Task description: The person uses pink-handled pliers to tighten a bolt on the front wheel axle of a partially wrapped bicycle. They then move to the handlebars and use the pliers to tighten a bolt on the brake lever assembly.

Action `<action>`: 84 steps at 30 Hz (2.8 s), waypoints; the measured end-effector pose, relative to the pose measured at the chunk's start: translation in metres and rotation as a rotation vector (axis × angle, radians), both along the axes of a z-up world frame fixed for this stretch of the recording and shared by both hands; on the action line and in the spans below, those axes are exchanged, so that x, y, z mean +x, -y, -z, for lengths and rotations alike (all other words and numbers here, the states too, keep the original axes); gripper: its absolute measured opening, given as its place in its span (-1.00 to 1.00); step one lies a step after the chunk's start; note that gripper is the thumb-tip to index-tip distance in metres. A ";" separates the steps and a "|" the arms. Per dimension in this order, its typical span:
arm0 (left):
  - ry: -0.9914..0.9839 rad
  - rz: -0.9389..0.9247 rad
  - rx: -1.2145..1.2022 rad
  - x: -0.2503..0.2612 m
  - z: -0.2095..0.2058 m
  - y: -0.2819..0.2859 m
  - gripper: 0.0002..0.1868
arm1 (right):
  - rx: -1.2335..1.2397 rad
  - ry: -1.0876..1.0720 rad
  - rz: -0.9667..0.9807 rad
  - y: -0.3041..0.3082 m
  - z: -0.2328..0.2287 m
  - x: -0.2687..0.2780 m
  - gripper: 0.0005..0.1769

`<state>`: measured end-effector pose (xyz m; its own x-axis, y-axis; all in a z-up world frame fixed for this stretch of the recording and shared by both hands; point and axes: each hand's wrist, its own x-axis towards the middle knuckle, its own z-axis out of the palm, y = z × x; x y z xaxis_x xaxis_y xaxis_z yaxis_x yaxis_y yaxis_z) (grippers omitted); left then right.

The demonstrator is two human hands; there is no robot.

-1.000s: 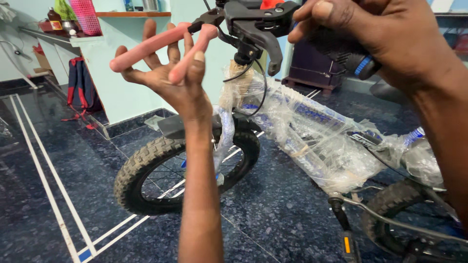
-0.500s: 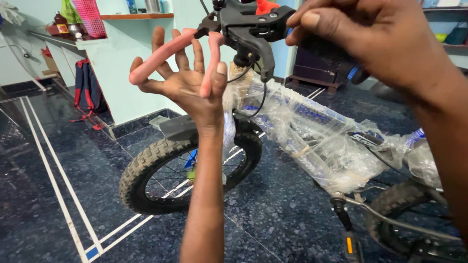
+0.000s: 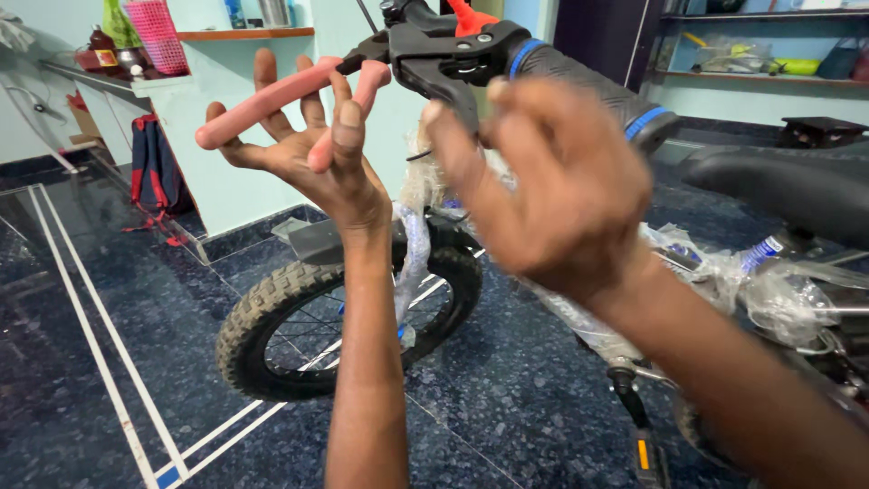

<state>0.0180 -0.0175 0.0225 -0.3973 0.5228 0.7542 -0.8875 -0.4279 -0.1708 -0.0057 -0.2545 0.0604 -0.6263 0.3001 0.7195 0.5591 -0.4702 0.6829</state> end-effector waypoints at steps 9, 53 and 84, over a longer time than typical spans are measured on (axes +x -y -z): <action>-0.064 -0.058 0.043 0.000 -0.003 0.019 0.14 | -0.090 0.104 -0.111 -0.075 0.080 -0.011 -0.64; 0.059 0.225 -0.263 -0.078 0.135 -0.070 -0.61 | -0.335 -0.498 -0.673 -0.193 0.168 -0.055 -0.71; -0.409 0.724 0.242 -0.104 0.144 -0.083 -0.57 | -0.483 -2.598 -1.393 -0.198 0.214 0.013 -0.65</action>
